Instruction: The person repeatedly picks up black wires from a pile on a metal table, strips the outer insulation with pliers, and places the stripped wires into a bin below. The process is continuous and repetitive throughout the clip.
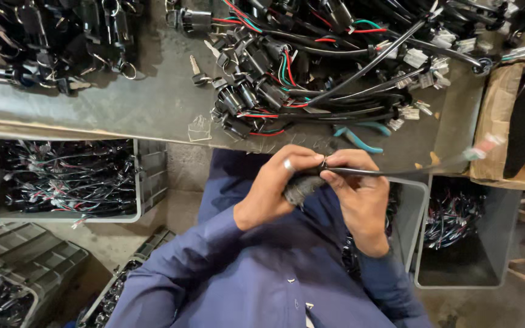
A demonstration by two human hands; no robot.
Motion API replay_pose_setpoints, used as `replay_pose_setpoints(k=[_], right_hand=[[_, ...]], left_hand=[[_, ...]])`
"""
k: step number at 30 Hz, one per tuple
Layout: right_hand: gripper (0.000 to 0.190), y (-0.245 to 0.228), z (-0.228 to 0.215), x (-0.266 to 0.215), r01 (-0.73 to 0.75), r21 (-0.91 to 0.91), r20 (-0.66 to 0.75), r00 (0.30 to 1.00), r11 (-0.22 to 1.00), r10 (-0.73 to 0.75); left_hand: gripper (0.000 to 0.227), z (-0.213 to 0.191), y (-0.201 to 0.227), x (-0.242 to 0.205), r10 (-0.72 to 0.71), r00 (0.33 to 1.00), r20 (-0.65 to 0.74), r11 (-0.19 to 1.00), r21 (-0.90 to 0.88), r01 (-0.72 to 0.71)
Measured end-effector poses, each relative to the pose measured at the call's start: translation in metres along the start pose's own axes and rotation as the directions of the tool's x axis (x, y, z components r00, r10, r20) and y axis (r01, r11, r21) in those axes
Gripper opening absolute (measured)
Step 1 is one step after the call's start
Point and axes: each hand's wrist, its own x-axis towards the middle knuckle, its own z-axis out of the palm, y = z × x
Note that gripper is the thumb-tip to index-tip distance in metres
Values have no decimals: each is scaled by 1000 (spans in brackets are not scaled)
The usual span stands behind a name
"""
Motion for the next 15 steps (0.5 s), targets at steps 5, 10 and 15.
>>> replay_pose_setpoints(k=[5, 10, 15], right_hand=[[11, -18, -9, 12, -63, 114, 119, 992, 991, 50], [20, -40, 0, 4, -79, -163, 71, 993, 983, 92], [26, -2, 38, -23, -25, 378, -131, 988, 925, 80]], left_hand=[[71, -12, 2, 2, 172, 966, 191, 952, 219, -213], [74, -9, -1, 1, 169, 959, 227, 974, 111, -198], [23, 31, -14, -2, -374, 917, -136, 825, -500, 263]])
